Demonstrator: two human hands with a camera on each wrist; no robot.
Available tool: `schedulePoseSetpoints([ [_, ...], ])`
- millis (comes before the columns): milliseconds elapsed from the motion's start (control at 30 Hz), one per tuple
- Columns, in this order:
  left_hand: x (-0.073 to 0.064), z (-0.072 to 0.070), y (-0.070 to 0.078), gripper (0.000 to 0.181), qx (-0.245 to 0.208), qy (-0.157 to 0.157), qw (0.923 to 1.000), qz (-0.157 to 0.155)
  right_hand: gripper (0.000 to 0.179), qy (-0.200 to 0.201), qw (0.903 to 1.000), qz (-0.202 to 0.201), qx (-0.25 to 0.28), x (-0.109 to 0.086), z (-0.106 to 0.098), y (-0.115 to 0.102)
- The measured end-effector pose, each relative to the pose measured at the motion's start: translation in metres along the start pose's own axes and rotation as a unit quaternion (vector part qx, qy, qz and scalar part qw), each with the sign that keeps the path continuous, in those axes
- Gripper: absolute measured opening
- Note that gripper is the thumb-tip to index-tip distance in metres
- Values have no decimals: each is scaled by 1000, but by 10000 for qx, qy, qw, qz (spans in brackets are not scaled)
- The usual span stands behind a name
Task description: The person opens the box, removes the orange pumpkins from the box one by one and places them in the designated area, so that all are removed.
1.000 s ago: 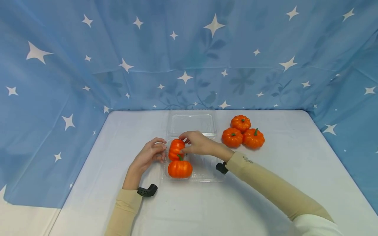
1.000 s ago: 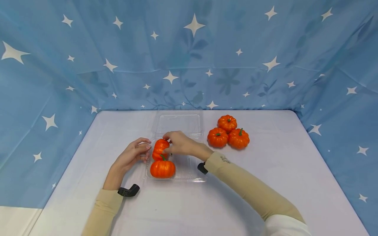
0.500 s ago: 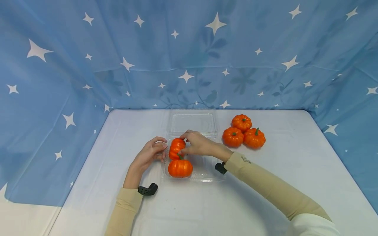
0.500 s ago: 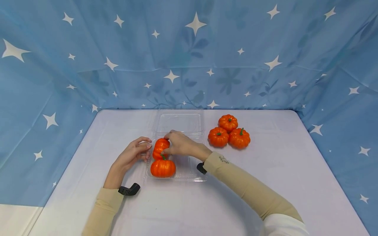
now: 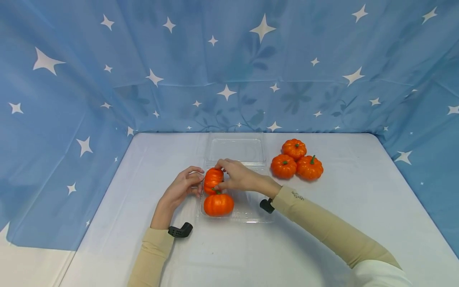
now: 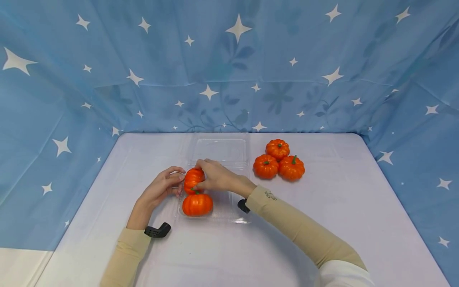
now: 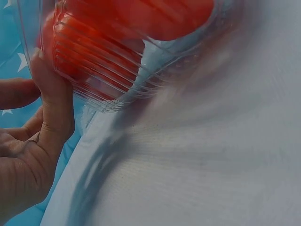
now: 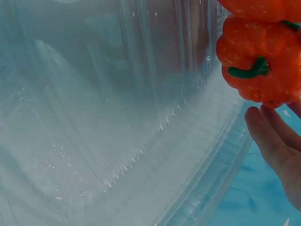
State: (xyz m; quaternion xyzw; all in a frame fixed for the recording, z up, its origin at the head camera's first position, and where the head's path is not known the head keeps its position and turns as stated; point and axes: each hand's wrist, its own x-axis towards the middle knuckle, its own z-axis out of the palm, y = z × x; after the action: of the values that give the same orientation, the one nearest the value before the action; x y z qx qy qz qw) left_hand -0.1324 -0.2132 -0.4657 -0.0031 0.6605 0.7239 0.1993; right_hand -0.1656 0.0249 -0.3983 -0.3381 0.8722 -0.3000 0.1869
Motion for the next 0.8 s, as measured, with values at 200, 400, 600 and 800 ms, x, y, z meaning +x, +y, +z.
schedulePoseSetpoints([
  [200,0,1,1,27,-40,-8,10000,28,68,42,9999,111,-58,2,3,-2],
  [400,0,0,0,26,-17,-64,10000,52,72,44,9996,220,-152,4,5,-3],
  [600,0,1,1,27,40,-110,9999,93,67,84,9997,129,-169,5,5,-2],
  [800,-1,1,1,27,36,-119,9999,117,68,154,9995,66,-262,4,5,-5],
])
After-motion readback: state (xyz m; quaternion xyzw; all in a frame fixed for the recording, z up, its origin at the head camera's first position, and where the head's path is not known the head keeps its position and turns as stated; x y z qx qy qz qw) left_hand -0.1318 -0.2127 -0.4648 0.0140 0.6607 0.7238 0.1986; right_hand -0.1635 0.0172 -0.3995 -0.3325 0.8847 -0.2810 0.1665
